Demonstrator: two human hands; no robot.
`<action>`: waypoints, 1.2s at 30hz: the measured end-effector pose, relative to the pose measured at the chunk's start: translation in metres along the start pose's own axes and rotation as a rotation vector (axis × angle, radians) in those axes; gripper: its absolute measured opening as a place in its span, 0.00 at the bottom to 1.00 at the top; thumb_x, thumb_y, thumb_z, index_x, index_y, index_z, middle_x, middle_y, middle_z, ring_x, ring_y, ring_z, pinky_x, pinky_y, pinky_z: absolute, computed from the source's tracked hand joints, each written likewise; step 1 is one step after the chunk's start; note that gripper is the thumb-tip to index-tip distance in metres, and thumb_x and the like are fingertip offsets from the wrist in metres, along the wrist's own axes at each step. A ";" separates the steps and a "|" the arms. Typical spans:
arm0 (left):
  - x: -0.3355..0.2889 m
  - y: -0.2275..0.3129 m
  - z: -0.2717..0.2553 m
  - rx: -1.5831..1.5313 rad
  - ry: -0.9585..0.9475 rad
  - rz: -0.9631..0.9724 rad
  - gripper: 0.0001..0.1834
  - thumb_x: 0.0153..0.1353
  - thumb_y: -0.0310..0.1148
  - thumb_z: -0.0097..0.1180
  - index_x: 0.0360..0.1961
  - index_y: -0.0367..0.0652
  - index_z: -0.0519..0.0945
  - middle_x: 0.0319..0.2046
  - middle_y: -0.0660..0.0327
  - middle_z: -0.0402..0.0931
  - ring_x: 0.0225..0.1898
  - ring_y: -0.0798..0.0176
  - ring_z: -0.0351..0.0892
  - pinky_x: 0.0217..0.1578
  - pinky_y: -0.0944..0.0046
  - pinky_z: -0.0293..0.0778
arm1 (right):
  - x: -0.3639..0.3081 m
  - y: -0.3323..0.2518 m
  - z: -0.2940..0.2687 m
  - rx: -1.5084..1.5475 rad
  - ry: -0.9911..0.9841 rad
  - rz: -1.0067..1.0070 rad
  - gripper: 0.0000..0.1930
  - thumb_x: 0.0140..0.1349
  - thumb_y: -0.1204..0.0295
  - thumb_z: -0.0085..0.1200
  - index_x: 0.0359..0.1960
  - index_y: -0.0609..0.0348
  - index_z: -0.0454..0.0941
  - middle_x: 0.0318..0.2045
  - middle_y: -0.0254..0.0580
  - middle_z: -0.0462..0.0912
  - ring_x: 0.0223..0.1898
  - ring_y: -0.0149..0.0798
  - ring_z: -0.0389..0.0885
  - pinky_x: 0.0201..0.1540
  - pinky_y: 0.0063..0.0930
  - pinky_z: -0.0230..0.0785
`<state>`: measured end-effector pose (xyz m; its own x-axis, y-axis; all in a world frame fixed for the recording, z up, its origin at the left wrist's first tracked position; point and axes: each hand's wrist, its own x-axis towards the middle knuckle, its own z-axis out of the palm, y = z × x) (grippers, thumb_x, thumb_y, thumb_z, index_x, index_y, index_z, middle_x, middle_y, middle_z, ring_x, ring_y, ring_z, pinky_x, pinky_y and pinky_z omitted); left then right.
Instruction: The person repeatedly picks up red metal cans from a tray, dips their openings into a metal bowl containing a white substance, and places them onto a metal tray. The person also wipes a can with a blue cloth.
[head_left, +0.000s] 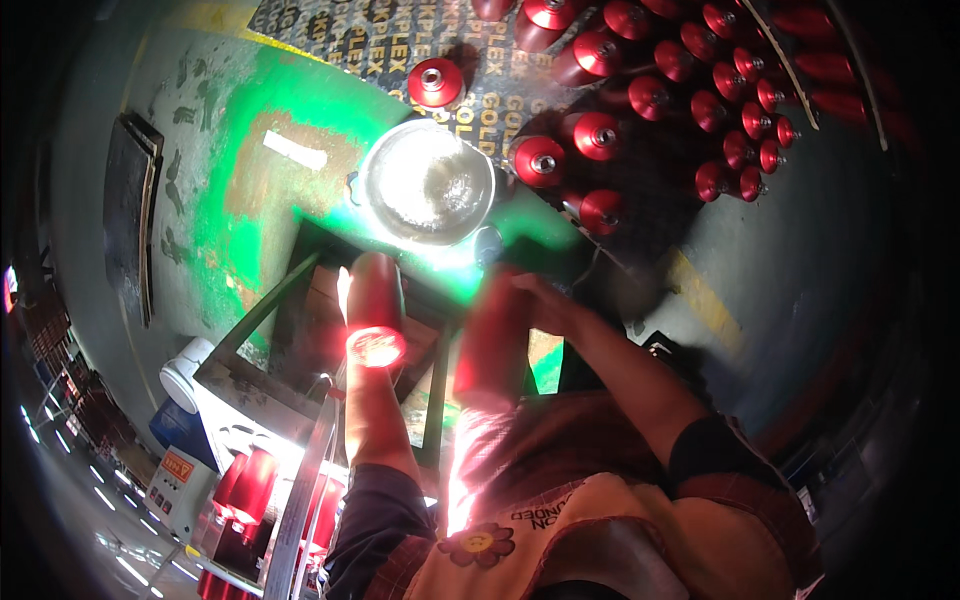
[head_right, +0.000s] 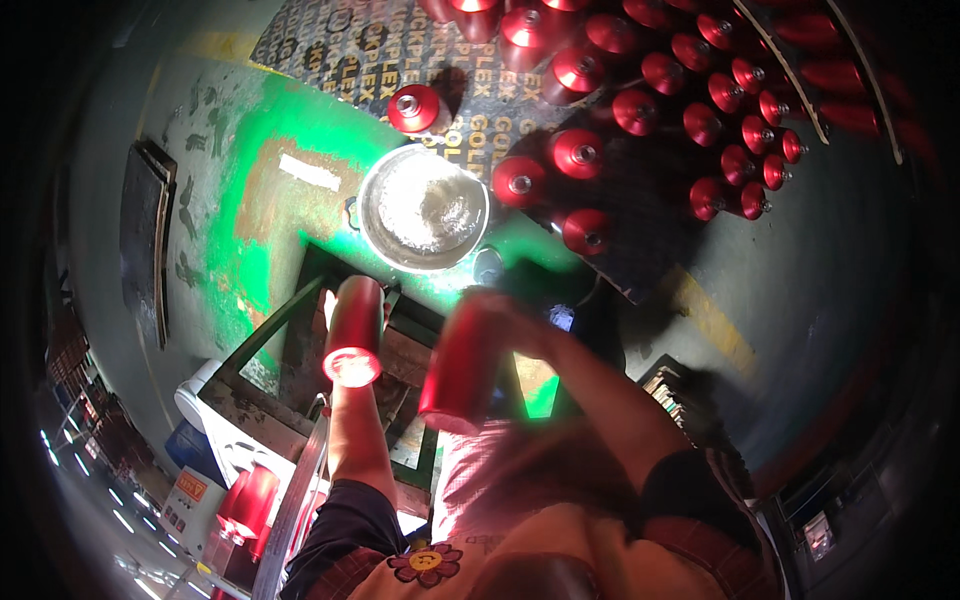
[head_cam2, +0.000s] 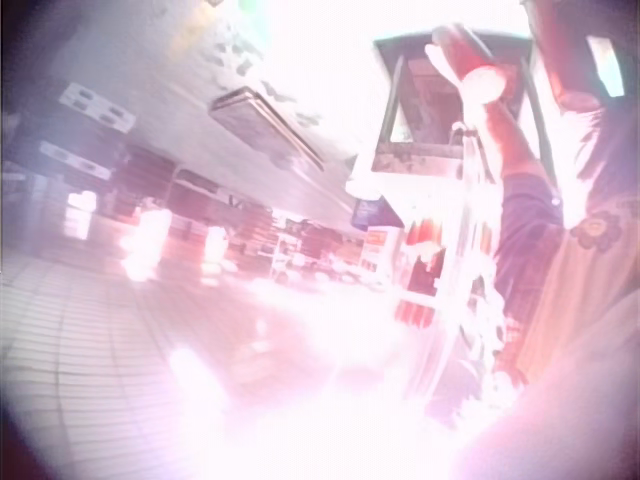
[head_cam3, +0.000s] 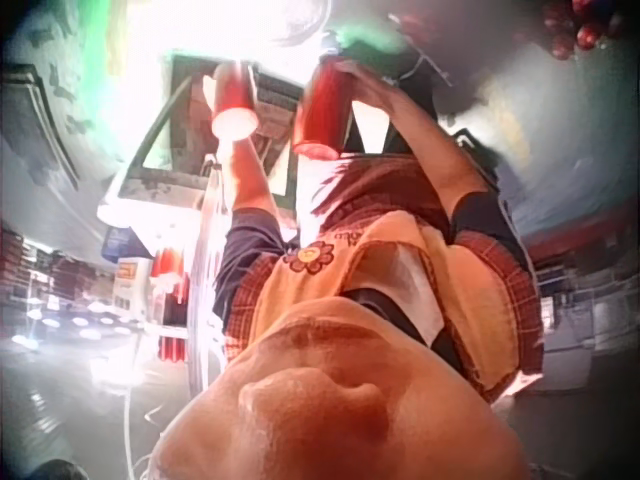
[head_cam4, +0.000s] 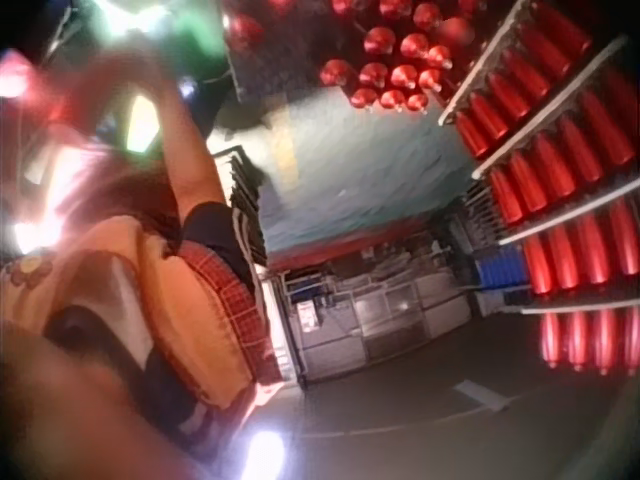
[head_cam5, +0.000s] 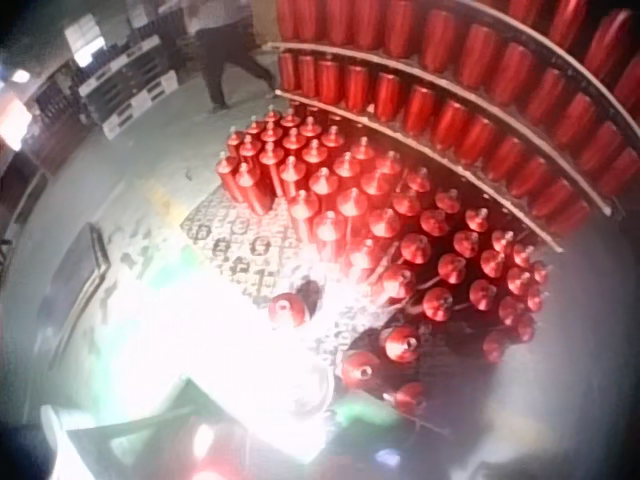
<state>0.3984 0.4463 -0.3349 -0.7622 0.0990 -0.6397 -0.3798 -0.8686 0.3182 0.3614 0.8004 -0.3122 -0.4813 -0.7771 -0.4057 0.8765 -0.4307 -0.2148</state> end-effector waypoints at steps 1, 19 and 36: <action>0.006 0.002 0.019 0.085 0.284 0.135 0.32 0.71 0.56 0.41 0.60 0.39 0.71 0.53 0.48 0.76 0.51 0.49 0.77 0.53 0.52 0.76 | -0.027 -0.004 -0.017 0.011 0.248 -0.054 0.23 0.65 0.59 0.51 0.58 0.59 0.72 0.52 0.36 0.77 0.51 0.32 0.76 0.53 0.28 0.73; 0.206 -0.125 0.223 1.887 0.133 1.368 0.24 0.48 0.35 0.74 0.49 0.56 0.85 0.64 0.54 0.66 0.58 0.50 0.71 0.59 0.56 0.69 | -0.137 -0.113 -0.184 -1.677 1.116 -1.130 0.21 0.44 0.77 0.69 0.43 0.38 0.88 0.65 0.46 0.66 0.62 0.51 0.66 0.62 0.42 0.63; 0.237 -0.267 0.399 2.221 -0.493 0.938 0.35 0.46 0.26 0.68 0.59 0.65 0.78 0.72 0.48 0.52 0.66 0.41 0.61 0.66 0.49 0.61 | -0.163 -0.240 -0.199 -1.588 1.258 -0.991 0.30 0.50 0.70 0.68 0.57 0.28 0.79 0.70 0.51 0.54 0.67 0.60 0.55 0.66 0.48 0.57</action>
<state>0.1103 0.8953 -0.2920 -0.8665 0.4954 0.0609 0.4693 0.7671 0.4374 0.2310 1.1219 -0.3707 -0.9462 0.2518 0.2034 0.0432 0.7211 -0.6915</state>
